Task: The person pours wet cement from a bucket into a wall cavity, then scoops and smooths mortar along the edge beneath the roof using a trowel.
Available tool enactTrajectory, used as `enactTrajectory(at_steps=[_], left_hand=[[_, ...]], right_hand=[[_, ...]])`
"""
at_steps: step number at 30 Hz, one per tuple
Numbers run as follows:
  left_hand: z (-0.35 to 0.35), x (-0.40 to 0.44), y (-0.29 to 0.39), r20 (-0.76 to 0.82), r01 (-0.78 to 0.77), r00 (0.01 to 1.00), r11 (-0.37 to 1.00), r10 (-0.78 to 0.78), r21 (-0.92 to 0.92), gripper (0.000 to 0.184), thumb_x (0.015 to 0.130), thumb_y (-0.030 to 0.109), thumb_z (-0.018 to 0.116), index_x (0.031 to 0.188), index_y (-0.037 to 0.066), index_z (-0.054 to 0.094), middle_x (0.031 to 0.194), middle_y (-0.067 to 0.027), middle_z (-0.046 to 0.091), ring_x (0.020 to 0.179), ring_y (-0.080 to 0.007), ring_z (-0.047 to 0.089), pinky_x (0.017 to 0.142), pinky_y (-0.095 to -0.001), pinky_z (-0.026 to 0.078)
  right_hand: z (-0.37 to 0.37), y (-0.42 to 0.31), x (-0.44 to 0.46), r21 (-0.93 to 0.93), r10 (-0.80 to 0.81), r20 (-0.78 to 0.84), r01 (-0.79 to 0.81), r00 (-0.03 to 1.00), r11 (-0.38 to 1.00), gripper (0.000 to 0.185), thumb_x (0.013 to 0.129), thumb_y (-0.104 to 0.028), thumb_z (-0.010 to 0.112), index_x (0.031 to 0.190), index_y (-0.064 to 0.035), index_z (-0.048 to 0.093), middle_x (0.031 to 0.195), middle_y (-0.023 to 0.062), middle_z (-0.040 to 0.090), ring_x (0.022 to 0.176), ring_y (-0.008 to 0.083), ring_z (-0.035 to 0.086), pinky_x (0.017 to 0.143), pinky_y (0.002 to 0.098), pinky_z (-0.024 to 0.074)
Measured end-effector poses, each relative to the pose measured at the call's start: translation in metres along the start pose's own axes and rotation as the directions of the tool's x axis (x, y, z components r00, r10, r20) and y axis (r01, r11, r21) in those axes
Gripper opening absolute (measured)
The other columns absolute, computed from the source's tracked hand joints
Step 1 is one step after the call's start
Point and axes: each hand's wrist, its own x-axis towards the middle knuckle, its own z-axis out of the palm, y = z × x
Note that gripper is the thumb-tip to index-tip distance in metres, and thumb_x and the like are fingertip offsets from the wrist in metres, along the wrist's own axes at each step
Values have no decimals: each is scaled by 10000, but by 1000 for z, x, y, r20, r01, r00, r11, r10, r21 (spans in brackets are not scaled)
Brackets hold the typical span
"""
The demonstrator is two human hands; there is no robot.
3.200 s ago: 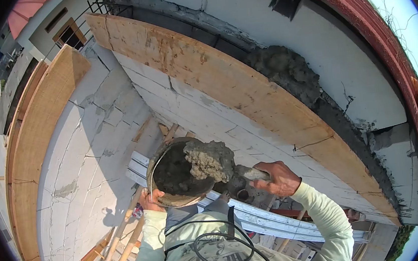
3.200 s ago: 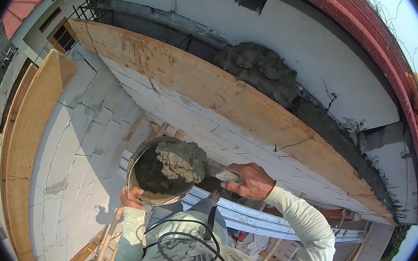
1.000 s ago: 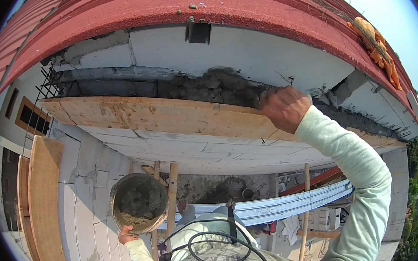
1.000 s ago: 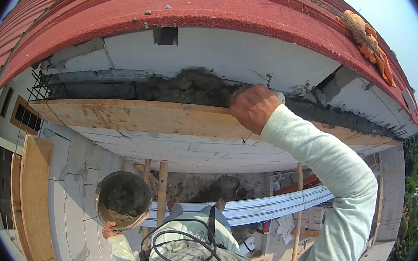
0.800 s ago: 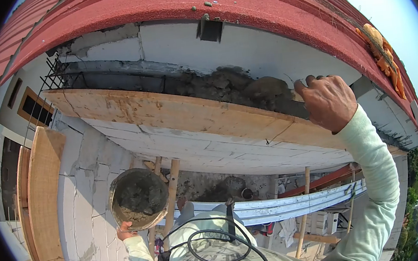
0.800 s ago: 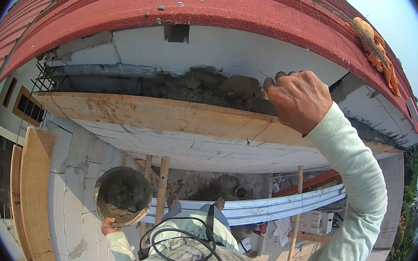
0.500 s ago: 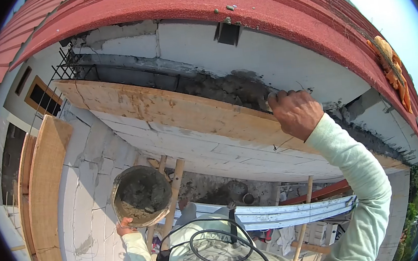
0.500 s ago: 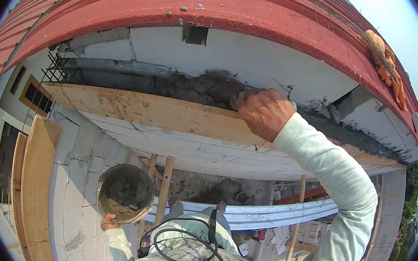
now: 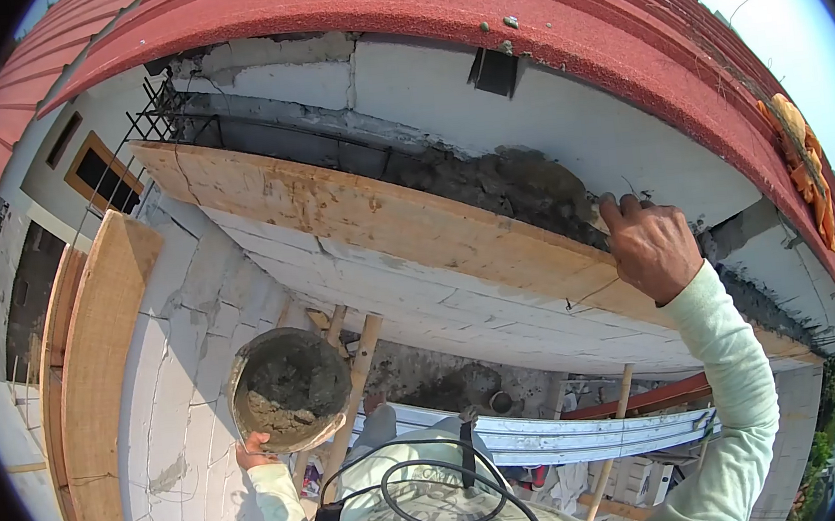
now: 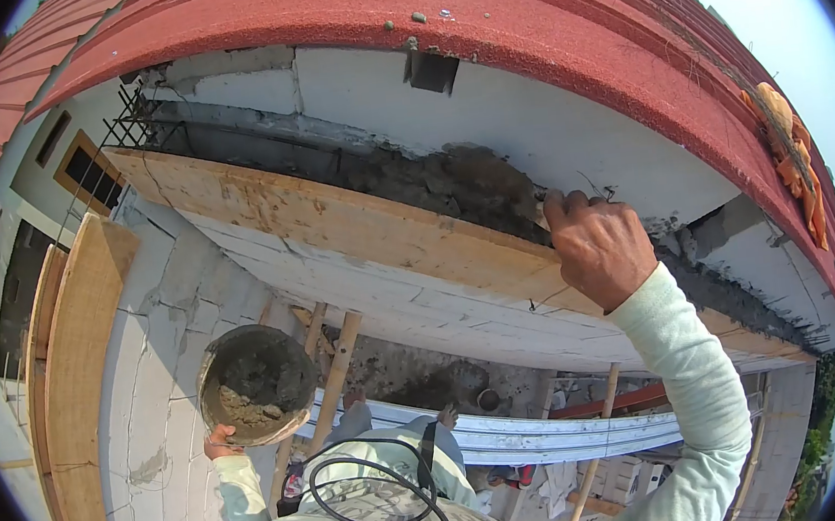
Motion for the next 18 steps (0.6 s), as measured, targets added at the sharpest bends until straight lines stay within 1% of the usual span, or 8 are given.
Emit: enactTrajectory(at_steps=[3, 5, 7, 12, 13, 15, 17, 18], left_hand=[[5, -6, 9, 4, 38, 999, 999, -38, -25, 159, 541, 6, 607, 677, -10, 527, 626, -104, 536, 454, -243, 515, 373, -351, 388], [5, -1, 3, -35, 18, 999, 998, -20, -57, 184, 531, -10, 602, 700, -19, 528, 651, -110, 545, 487, -258, 532, 396, -366, 400], [2, 8, -8, -5, 6, 1000, 999, -7, -53, 280, 512, 60, 636, 747, 12, 492, 643, -102, 529, 430, -233, 493, 337, -339, 356], [14, -1, 10, 12, 82, 996, 994, -83, 69, 312, 520, 48, 644, 780, -23, 486, 656, -112, 522, 446, -243, 500, 354, -349, 382], [14, 3, 4, 15, 71, 997, 995, -72, 70, 312, 520, 48, 644, 780, -23, 486, 656, -112, 522, 446, -243, 500, 354, -349, 382], [17, 17, -14, 22, -31, 999, 987, 35, -157, 330, 531, 44, 643, 813, -43, 496, 662, -115, 521, 454, -249, 503, 370, -359, 388], [13, 22, -13, 26, -11, 1000, 994, 14, -113, 318, 530, 43, 637, 812, -40, 517, 668, -99, 523, 478, -248, 513, 378, -364, 382], [13, 18, -6, 16, 40, 999, 999, -40, 24, 301, 528, 45, 634, 798, -30, 524, 666, -89, 521, 481, -244, 511, 379, -358, 374]], right_hand=[[-26, 5, -8, -17, 25, 59, -24, 998, 1000, 328, 686, -16, 588, 1011, 29, 592, 733, 155, 603, 634, 286, 646, 548, 377, 501], [-34, 11, -10, 25, 36, 38, -37, 999, 999, 428, 663, -79, 670, 1069, 13, 568, 755, 145, 596, 669, 297, 631, 556, 390, 483], [-35, 5, -1, 32, 49, 212, -57, 976, 998, 412, 670, -70, 655, 1065, 17, 575, 755, 145, 594, 659, 289, 632, 559, 388, 483], [11, -37, 45, 5, -191, -40, 191, 981, 981, 314, 684, -21, 588, 993, 34, 585, 741, 149, 614, 655, 306, 636, 585, 377, 507], [10, -36, 46, 9, -182, -46, 183, 982, 983, 314, 684, -21, 588, 993, 34, 585, 741, 149, 614, 655, 306, 636, 585, 377, 507], [4, -32, 51, 36, -209, -57, 211, 976, 977, 275, 696, -17, 584, 967, 28, 581, 742, 148, 615, 669, 310, 641, 590, 374, 511], [-17, -9, 45, 64, -114, 4, 113, 994, 992, 241, 716, -50, 606, 952, -2, 602, 730, 142, 616, 686, 302, 654, 584, 397, 504], [-39, 0, 36, 59, -31, 40, 29, 999, 998, 242, 714, -57, 609, 951, -7, 611, 731, 138, 617, 684, 302, 654, 584, 401, 502]])
